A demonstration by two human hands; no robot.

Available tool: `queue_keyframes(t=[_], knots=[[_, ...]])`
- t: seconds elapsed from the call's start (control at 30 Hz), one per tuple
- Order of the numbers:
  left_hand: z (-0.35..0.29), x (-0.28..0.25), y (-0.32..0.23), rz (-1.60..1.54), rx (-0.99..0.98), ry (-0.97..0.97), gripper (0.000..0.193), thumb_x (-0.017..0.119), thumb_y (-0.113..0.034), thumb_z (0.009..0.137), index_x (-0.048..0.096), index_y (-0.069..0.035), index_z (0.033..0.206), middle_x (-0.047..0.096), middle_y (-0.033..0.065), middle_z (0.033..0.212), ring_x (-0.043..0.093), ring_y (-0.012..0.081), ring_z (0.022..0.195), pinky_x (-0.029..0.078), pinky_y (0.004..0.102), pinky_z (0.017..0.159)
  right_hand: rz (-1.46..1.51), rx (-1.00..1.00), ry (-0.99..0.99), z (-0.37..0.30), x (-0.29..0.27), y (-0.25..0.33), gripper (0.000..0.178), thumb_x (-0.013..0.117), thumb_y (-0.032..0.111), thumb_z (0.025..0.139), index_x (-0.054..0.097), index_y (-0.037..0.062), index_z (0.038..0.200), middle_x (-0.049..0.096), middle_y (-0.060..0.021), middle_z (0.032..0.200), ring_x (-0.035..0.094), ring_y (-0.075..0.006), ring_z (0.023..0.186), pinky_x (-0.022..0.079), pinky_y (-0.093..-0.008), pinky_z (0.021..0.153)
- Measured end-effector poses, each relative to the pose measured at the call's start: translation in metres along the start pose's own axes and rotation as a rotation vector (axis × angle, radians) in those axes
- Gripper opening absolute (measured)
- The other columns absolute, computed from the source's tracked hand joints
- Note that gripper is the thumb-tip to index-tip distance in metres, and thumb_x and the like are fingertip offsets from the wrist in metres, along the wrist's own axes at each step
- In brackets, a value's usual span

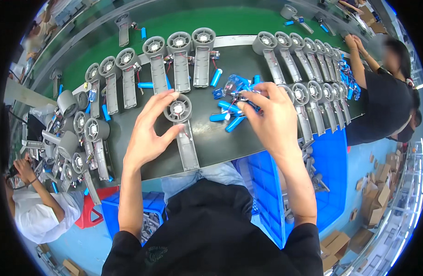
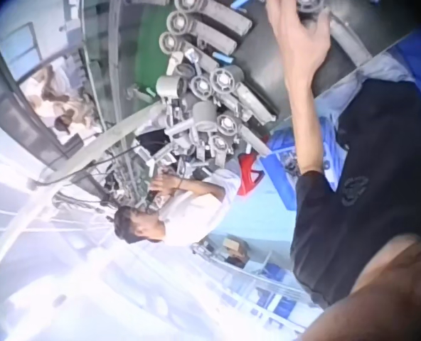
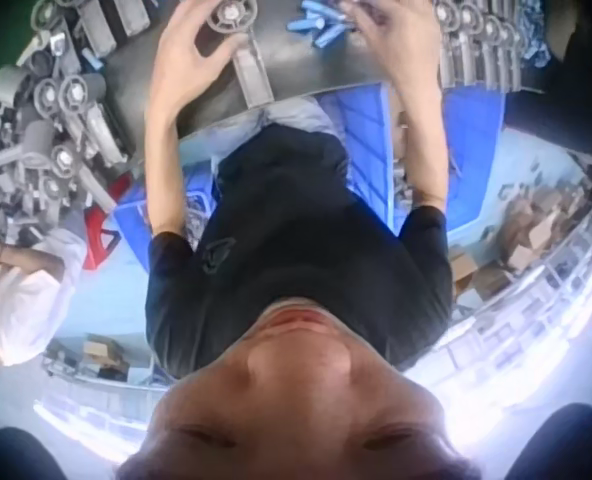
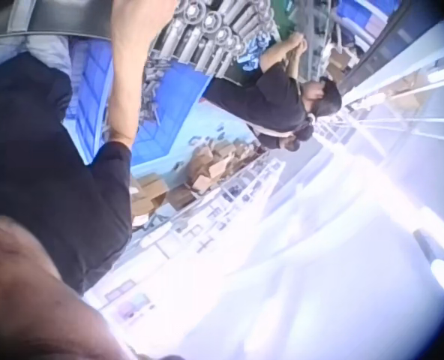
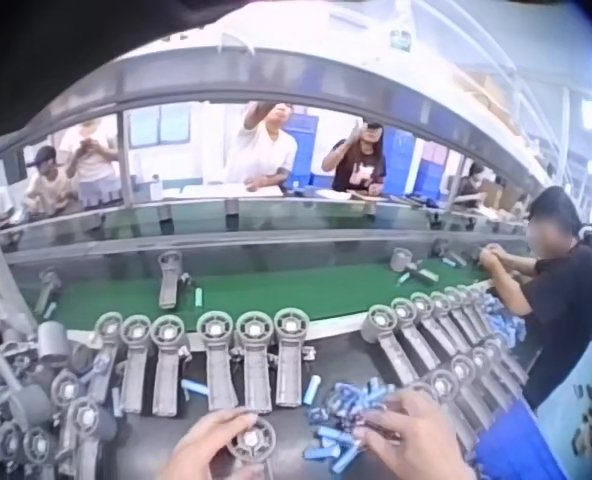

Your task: Manual assembly of small components onto circular metal housings on an industrial production line.

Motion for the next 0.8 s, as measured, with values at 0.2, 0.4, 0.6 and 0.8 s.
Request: queue_keyframes(t=[0.2,0.4,0.6,0.8], knots=[[-0.028,-0.004,-0.035,0.111,0.232,-0.038,0.033,0.073,0.003,0.075,0.069,-0.003,0.107,0.064,0.0114,0.110,0.061,0.0245,0.087,0.051,0.0363,0.075,0.306,0.244,0.148,-0.012,0.015,-0.018,0.012,0.077,0.010,0.082,0.076,0.0015,0.091,0.065,-0.0063,0.077,0.057,-0.0131,0.064,0.045,-0.0268,0.060],[-0.033,0.028,-0.023,0.199,0.251,-0.044,0.022,0.073,0.004,0.078,0.068,-0.001,0.098,0.066,0.0099,0.105,0.063,0.0213,0.071,0.053,0.0332,0.066,0.423,0.219,0.043,-0.019,0.009,-0.013,0.015,0.076,0.008,0.082,0.075,0.0008,0.095,0.063,-0.0038,0.076,0.053,-0.0095,0.061,0.041,-0.0243,0.058],[-0.032,0.018,-0.018,0.029,0.177,-0.197,0.017,0.074,0.005,0.081,0.070,0.000,0.097,0.070,0.0078,0.084,0.061,0.0132,0.062,0.048,0.0271,0.055,0.082,0.031,0.036,-0.025,0.015,0.009,0.030,0.081,0.013,0.077,0.074,0.0057,0.105,0.056,-0.0090,0.097,0.057,-0.0247,0.088,0.048,-0.0348,0.074],[-0.030,0.013,-0.008,-0.055,0.089,-0.289,0.015,0.074,0.004,0.083,0.071,0.001,0.098,0.069,0.0050,0.076,0.054,0.0058,0.056,0.040,0.0207,0.049,0.374,0.173,0.082,-0.022,0.018,-0.010,0.026,0.076,0.005,0.080,0.074,0.0048,0.105,0.061,-0.0094,0.104,0.062,-0.0203,0.095,0.050,-0.0310,0.079]])
Point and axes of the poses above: each hand's wrist, its own z-axis towards the middle knuckle, its own x-axis out of the palm, y = z × x, the point moved 10 cm from there along z, towards the middle knuckle
